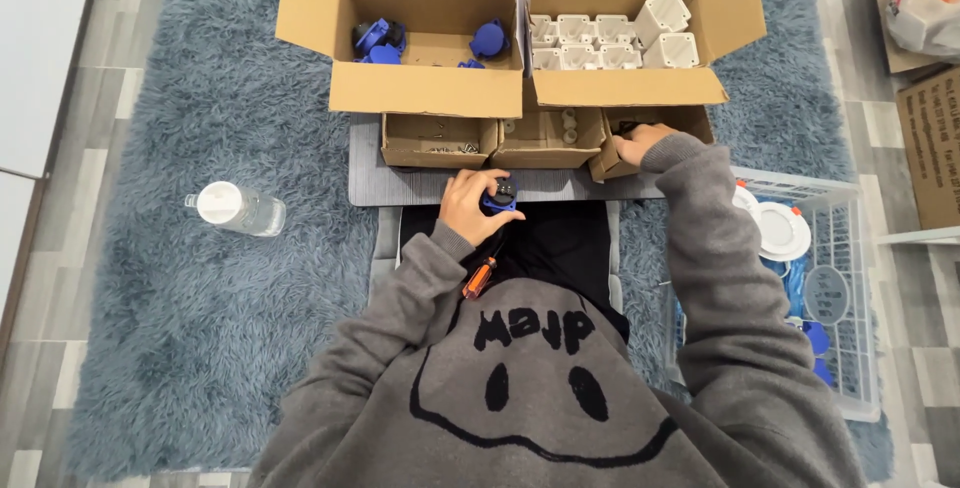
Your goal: Assembling electrical switches by placing blue switch units into white plastic housings and using a screwdriver.
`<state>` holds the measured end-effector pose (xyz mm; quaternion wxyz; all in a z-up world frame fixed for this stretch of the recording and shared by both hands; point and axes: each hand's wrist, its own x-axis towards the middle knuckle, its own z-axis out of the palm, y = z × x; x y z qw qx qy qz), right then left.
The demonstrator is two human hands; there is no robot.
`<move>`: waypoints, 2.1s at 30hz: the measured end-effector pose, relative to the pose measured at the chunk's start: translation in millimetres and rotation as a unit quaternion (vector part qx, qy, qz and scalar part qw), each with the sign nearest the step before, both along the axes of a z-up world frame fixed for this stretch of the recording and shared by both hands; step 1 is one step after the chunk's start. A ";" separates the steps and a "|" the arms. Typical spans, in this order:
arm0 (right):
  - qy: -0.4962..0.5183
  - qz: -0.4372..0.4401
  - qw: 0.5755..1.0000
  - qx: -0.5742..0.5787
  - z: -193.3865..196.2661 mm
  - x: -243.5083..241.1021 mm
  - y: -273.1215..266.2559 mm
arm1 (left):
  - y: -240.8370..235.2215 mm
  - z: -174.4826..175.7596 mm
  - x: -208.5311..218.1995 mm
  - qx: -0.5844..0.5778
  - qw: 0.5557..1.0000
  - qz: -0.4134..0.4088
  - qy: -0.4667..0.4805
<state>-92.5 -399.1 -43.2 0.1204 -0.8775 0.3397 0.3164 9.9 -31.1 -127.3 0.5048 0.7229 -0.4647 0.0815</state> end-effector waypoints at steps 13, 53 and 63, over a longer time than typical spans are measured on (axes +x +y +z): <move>-0.290 0.080 0.953 -0.039 5.2 -41.3 -8.1 | -9.4 -9.8 -3.7 0.001 1.000 0.011 0.005; -0.635 0.098 0.766 -0.004 35.3 -84.7 15.9 | -9.9 -22.8 -1.1 0.022 1.000 -0.003 0.012; -0.648 0.159 0.731 -0.145 38.3 -89.4 16.6 | -7.4 -18.4 -1.8 0.027 1.000 -0.008 0.013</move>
